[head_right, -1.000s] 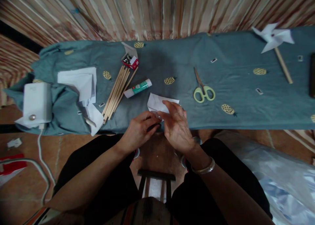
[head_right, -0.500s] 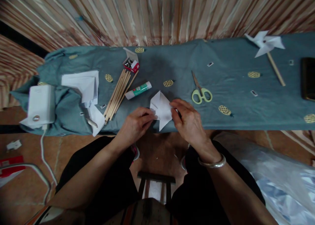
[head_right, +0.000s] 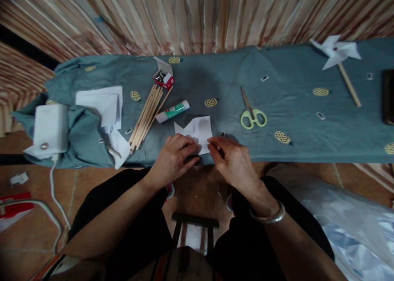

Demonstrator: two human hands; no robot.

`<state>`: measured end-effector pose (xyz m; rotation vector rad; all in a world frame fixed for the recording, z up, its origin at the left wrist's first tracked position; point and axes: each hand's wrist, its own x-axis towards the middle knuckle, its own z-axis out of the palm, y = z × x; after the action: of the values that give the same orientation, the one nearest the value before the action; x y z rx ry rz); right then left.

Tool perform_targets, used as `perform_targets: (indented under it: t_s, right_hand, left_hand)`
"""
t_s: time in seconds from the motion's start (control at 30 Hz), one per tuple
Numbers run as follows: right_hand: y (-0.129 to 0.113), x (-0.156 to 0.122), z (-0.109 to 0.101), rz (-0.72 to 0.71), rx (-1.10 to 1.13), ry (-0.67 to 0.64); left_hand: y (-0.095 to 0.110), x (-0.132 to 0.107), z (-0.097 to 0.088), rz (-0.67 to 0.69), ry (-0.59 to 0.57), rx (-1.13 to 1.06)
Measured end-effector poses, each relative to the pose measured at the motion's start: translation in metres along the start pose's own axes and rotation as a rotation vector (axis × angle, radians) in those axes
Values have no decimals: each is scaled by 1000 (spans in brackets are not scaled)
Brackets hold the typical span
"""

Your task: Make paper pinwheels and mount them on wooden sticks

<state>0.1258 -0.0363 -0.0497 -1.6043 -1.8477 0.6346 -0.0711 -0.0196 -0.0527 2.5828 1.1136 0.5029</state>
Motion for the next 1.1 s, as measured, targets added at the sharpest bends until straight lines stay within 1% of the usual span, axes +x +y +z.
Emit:
perform_targets:
  t_s: [0.1, 0.23, 0.37, 0.43, 0.6, 0.67, 0.8, 0.97, 1.1]
  right_hand:
    - [-2, -1, -2, 12, 16, -16]
    - [-2, 1, -7, 27, -1, 21]
    - [-1, 2, -9, 71, 21, 10]
    - [1, 2, -8, 58, 77, -4]
    - [5, 2, -3, -86, 216, -121]
    - [6, 3, 0, -92, 230, -140]
    - [7, 6, 9, -74, 257, -121]
    - [5, 9, 19, -79, 210, -49]
    - [4, 11, 23, -113, 166, -15]
  left_hand:
    - [-2, -2, 1, 18, 6, 20]
    - [-2, -5, 4, 33, 24, -2]
    - [-1, -7, 5, -21, 32, -44]
    - [0, -8, 4, -62, 47, -110]
    - [1, -9, 2, -156, 111, -390]
    - [1, -9, 2, -177, 111, -432]
    - [2, -9, 2, -198, 99, -441]
    - [3, -11, 4, -226, 118, -398]
    - [2, -14, 6, -159, 110, -358]
